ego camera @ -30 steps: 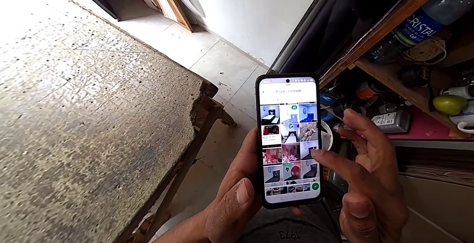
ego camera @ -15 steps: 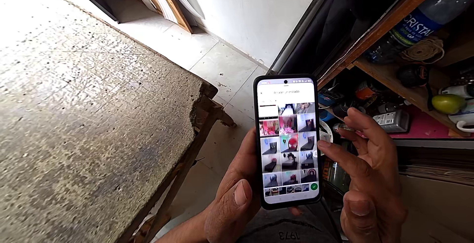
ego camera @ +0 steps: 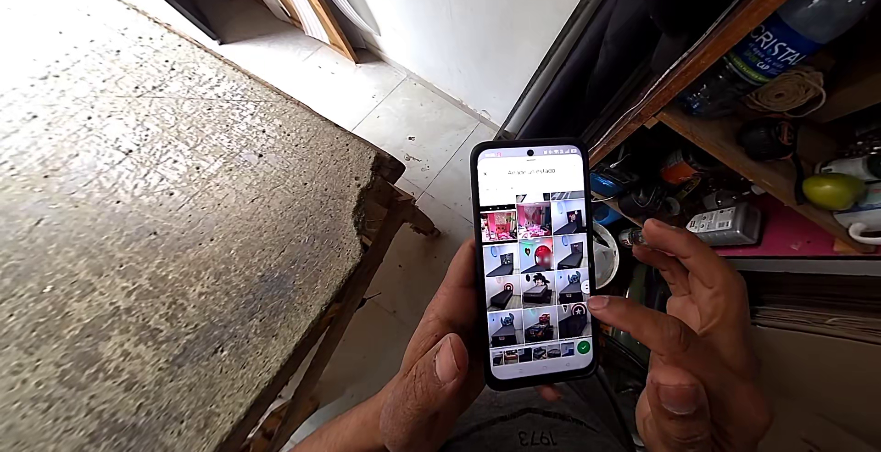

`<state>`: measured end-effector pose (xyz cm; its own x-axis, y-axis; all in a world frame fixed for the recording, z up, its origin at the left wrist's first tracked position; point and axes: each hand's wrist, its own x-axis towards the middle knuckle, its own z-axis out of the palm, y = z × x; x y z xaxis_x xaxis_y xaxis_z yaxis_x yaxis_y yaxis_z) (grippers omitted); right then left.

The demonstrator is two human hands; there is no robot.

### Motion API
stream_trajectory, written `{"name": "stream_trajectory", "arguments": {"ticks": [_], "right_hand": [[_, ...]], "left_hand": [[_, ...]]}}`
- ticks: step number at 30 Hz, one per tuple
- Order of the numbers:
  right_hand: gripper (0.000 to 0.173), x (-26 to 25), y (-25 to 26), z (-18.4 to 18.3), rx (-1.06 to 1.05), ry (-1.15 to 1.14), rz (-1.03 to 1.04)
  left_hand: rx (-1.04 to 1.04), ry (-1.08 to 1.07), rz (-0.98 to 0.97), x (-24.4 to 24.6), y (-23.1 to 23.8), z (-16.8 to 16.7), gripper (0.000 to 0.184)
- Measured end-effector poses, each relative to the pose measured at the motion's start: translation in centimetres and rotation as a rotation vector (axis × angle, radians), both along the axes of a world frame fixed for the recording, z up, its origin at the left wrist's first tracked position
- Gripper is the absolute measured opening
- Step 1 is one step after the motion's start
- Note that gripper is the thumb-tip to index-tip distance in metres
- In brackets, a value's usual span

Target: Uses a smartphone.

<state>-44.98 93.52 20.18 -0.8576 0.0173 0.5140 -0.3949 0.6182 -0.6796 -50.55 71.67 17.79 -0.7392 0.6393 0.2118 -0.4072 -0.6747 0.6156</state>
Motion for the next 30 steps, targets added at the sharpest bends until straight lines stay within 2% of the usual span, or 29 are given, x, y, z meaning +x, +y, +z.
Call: {"name": "stream_trajectory", "arguments": {"ticks": [22,30], "right_hand": [[0.051,-0.3,-0.4,-0.2,-0.009,0.011,0.038],[0.046,1.2,0.3,-0.9,0.088,0.001,0.071]], "left_hand": [[0.000,-0.005,0.005,-0.2,0.0,-0.1,0.071],[-0.018,-0.031,0.028,-0.8,-0.5,0.2,0.074]]}}
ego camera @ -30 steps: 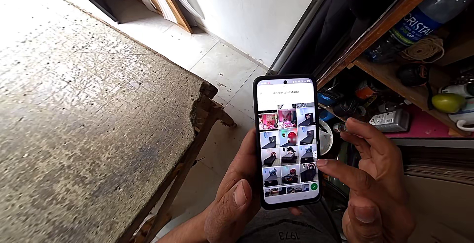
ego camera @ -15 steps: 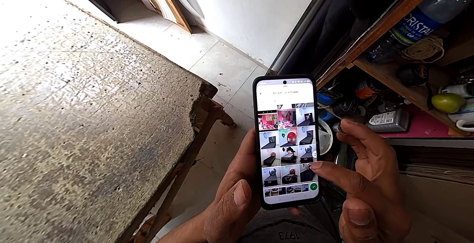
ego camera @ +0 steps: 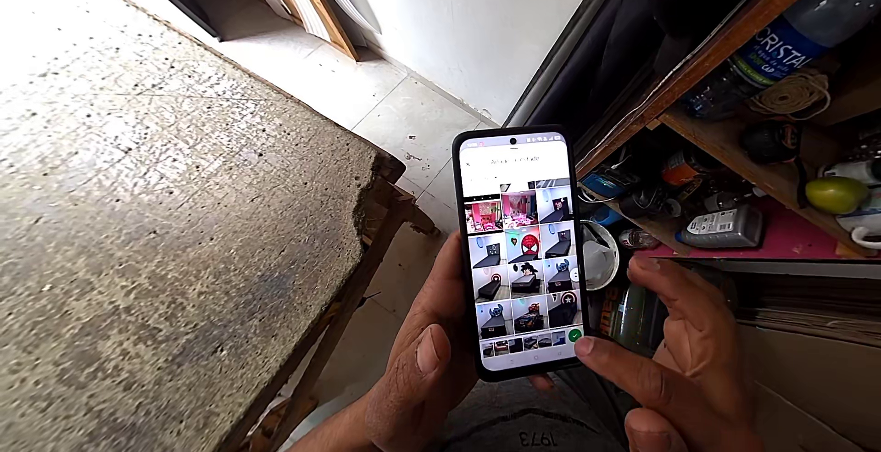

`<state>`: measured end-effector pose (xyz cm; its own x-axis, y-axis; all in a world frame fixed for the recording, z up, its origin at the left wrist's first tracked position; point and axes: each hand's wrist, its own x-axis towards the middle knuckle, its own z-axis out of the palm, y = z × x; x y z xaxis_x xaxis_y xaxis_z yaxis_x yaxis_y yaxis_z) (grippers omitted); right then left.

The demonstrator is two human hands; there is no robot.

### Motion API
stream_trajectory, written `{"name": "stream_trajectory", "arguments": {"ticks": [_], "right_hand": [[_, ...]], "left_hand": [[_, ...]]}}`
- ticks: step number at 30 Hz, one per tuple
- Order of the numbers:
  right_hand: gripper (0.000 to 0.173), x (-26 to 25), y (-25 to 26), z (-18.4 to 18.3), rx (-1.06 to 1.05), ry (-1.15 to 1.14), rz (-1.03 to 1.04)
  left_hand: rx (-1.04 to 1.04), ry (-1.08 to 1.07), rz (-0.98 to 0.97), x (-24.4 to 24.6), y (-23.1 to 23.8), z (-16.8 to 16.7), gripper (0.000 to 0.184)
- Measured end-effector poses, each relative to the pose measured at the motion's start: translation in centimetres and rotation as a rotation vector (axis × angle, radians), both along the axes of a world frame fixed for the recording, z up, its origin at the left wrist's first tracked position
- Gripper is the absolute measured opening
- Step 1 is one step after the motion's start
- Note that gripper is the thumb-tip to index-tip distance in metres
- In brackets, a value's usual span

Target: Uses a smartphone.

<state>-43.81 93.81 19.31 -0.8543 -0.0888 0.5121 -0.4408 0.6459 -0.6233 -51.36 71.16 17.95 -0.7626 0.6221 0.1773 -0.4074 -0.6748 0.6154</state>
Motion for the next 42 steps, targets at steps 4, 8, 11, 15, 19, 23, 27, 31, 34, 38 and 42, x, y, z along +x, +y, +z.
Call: {"name": "stream_trajectory", "arguments": {"ticks": [4,8,11,15,19,23,27,31,34,38,42], "right_hand": [[0.044,0.1,0.0,0.2,0.018,0.001,0.009],[0.046,-0.1,-0.1,0.1,0.020,0.005,-0.006],[0.047,-0.3,-0.1,-0.1,-0.019,0.001,-0.018],[0.046,-0.4,0.2,0.4,-0.125,0.022,-0.001],[0.046,-0.8,0.2,0.6,-0.122,0.016,-0.043],[0.042,-0.8,-0.1,0.7,-0.110,0.001,-0.048],[0.040,-0.9,-0.4,0.7,-0.114,0.000,-0.052],[0.037,-0.9,-0.6,0.9,-0.108,-0.016,-0.051],[0.036,-1.0,-0.6,0.9,-0.102,-0.010,-0.052],[0.036,-1.2,-0.8,0.8,-0.084,0.004,-0.058],[0.034,-1.2,-1.0,0.7,-0.046,0.013,-0.059]], "left_hand": [[0.013,-0.007,-0.004,-0.2,0.1,0.1,0.073],[0.017,-0.019,-0.015,-0.3,0.2,0.3,0.073],[0.005,-0.016,-0.014,-0.3,0.3,0.1,0.074],[-0.009,-0.008,-0.015,-0.3,0.3,0.0,0.075],[0.015,-0.009,-0.025,-0.3,0.5,-0.1,0.073],[0.016,0.004,-0.029,-0.3,0.5,0.0,0.072],[0.005,0.018,-0.023,-0.3,0.5,-0.1,0.072],[0.001,-0.002,-0.021,-0.2,0.6,-0.1,0.071],[-0.001,0.006,-0.013,-0.2,0.6,-0.1,0.069],[0.002,0.009,-0.004,-0.2,0.6,-0.1,0.069],[0.002,0.016,0.007,-0.1,0.5,-0.1,0.071]]}}
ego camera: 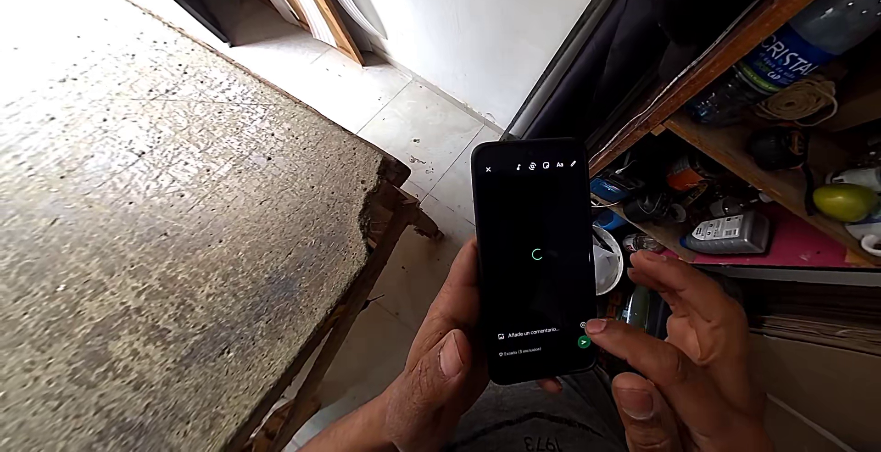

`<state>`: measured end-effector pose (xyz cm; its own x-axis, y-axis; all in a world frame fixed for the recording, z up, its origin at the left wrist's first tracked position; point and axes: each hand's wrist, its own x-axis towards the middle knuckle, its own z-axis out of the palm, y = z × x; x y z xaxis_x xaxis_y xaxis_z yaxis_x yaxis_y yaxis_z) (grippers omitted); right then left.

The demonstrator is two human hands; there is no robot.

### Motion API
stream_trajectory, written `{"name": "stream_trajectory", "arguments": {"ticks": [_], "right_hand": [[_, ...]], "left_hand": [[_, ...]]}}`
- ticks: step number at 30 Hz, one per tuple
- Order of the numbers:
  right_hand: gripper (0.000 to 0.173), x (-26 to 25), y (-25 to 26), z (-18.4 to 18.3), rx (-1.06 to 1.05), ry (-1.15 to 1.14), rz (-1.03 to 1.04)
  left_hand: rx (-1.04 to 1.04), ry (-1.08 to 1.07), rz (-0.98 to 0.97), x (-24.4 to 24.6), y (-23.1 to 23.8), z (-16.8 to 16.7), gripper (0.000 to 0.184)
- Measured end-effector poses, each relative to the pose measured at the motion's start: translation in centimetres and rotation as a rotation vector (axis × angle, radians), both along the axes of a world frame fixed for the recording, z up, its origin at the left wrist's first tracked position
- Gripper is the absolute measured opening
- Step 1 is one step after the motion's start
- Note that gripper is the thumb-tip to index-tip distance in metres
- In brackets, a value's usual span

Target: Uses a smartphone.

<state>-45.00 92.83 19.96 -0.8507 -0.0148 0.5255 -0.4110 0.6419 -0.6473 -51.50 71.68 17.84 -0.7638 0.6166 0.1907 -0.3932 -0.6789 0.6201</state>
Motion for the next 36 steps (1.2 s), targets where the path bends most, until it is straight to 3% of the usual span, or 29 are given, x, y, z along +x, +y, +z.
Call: {"name": "stream_trajectory", "arguments": {"ticks": [14,20,23,26,36], "right_hand": [[0.028,0.0,-1.7,-0.7,0.136,0.001,0.043],[0.037,-0.1,-1.0,-0.3,-0.156,-0.115,-0.070],[0.062,-0.7,-1.2,-0.7,-0.521,-0.403,0.128],[0.066,-0.7,-1.8,-0.6,-0.888,-0.529,0.363],[0.070,-0.3,-1.8,-0.5,-0.921,-0.533,0.336]], "left_hand": [[-0.057,0.087,0.071,0.3,0.0,-0.2,0.074],[-0.029,0.029,0.018,0.3,-0.2,-0.3,0.074],[-0.051,0.038,0.005,0.2,-0.1,-0.2,0.072],[-0.093,0.060,0.007,0.3,-0.2,-0.1,0.068],[-0.180,0.068,-0.047,0.3,-0.4,0.0,0.069]]}}
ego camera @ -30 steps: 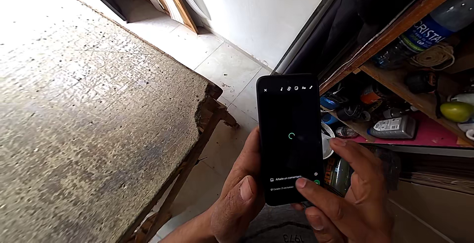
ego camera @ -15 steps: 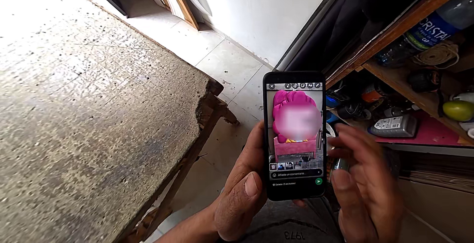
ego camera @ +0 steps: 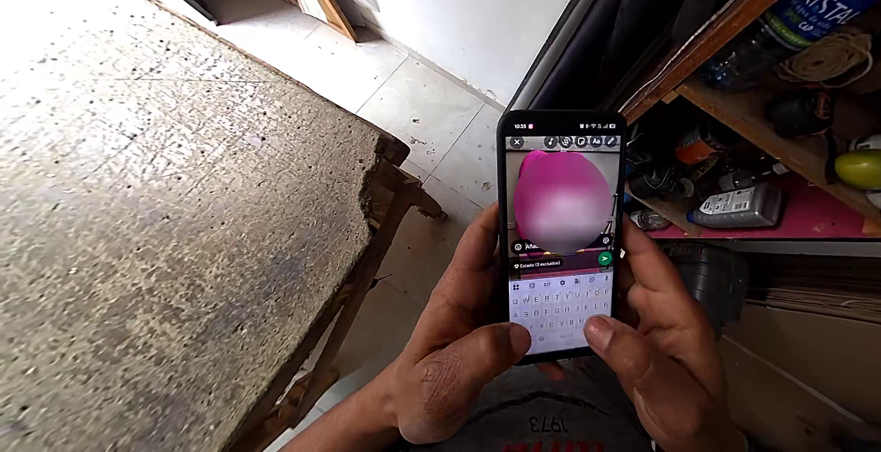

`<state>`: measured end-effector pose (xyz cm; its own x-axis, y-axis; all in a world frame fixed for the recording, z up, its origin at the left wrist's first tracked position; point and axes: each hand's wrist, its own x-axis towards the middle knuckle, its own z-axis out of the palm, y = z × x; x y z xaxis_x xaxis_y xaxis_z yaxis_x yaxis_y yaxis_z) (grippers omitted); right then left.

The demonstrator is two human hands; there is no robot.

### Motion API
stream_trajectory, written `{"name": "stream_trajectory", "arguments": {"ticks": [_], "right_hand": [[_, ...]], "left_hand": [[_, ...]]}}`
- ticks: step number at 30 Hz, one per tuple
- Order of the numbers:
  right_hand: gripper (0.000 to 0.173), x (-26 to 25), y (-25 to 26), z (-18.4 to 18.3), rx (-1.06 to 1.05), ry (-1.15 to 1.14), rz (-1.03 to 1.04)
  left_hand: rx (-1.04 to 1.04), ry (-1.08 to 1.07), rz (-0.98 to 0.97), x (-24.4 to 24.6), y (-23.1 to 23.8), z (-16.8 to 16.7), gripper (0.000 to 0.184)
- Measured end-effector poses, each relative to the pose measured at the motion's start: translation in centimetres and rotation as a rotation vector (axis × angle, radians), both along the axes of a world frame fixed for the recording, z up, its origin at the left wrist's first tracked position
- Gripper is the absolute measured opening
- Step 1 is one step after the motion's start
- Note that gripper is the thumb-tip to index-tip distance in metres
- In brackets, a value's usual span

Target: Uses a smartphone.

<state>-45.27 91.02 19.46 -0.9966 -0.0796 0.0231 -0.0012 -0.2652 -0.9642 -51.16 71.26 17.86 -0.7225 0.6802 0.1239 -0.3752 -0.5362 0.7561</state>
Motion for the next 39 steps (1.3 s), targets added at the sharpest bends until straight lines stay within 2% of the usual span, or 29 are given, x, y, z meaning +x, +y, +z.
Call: {"name": "stream_trajectory", "arguments": {"ticks": [4,11,17,22,26,29,31,35,39], "right_hand": [[0.072,0.0,-0.2,0.1,-0.038,-0.003,-0.005],[0.072,0.0,-0.4,0.1,0.014,0.013,-0.058],[0.057,-0.5,-0.4,-0.1,0.005,0.063,-0.060],[0.049,-0.8,-0.3,-0.1,0.037,0.031,-0.128],[0.064,-0.6,0.4,-0.3,-0.027,0.033,-0.007],[0.073,-0.5,0.3,0.0,0.004,-0.004,-0.010],[0.072,-0.6,0.3,0.0,-0.016,-0.004,-0.015],[0.055,-1.2,0.1,-0.1,0.013,0.025,-0.087],[0.057,-1.3,-0.1,-0.2,0.023,0.043,-0.086]], "left_hand": [[-0.009,0.041,0.009,0.0,0.0,-0.2,0.075],[-0.069,0.114,0.073,0.1,0.5,-0.1,0.072],[-0.118,0.152,0.133,0.1,0.9,0.0,0.060],[-0.070,0.116,0.069,-0.1,0.7,0.1,0.065],[-0.056,0.084,0.074,-0.2,0.5,0.2,0.065],[-0.054,0.089,0.075,-0.2,0.5,0.1,0.065],[-0.057,0.091,0.071,-0.3,0.6,0.1,0.065],[-0.078,0.114,0.078,-0.4,0.8,0.2,0.066],[-0.097,0.140,0.108,-0.5,0.9,0.0,0.062]]}}
